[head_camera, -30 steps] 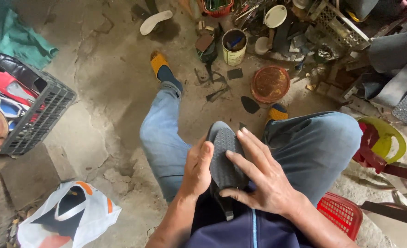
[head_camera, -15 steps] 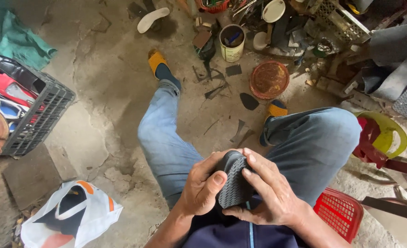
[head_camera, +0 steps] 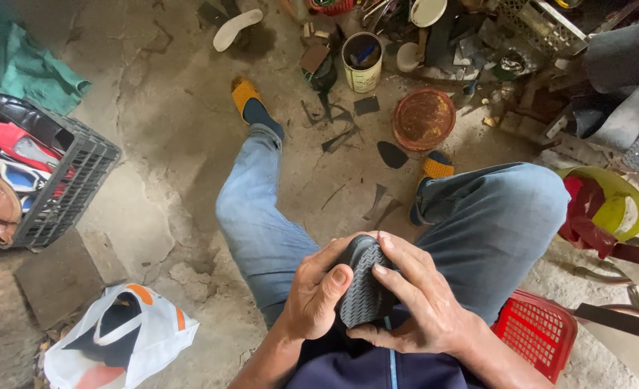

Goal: Trimming and fitting a new rubber sole to a shoe using scissors and a knife in a repair shop.

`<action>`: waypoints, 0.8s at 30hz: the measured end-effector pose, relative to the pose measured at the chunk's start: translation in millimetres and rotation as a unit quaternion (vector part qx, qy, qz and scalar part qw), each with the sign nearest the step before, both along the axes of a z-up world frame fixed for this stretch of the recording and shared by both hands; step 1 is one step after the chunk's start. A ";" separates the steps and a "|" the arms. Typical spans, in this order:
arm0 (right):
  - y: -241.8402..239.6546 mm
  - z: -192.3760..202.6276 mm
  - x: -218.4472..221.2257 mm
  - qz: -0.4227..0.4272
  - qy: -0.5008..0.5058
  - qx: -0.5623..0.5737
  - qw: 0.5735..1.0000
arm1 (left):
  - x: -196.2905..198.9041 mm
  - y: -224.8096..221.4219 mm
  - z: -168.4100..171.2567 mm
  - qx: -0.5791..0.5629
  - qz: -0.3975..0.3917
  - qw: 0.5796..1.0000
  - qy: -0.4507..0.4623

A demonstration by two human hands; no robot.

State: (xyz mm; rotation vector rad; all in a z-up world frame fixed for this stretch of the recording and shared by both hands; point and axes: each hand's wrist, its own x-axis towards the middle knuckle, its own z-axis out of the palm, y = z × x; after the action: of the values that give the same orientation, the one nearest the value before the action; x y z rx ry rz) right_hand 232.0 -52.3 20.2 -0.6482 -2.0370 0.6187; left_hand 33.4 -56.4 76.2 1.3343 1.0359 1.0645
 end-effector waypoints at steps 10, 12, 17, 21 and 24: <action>20.0 -7.3 0.5 0.013 -0.004 -0.110 0.994 | 4.0 12.9 -4.2 -0.162 0.023 0.986 -0.024; 28.3 -3.3 -2.4 0.047 0.025 -0.189 0.980 | 2.1 17.9 -11.3 -0.181 0.037 0.983 -0.003; 30.1 -7.8 -2.9 0.059 0.045 -0.209 0.975 | 3.4 20.3 -9.5 -0.203 0.036 0.977 -0.046; 23.4 -11.8 1.5 0.032 0.011 -0.132 0.991 | 1.9 16.3 -6.1 -0.154 0.021 0.988 -0.004; 17.5 -9.1 1.4 0.015 0.013 -0.060 0.998 | -0.3 9.0 -2.7 -0.154 -0.003 0.987 -0.039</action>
State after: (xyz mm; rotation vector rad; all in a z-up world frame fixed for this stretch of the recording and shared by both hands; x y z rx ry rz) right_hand 233.4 -34.7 11.2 -0.6771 -1.9999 0.7687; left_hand 33.1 -47.4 73.5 1.0367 1.0879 0.9026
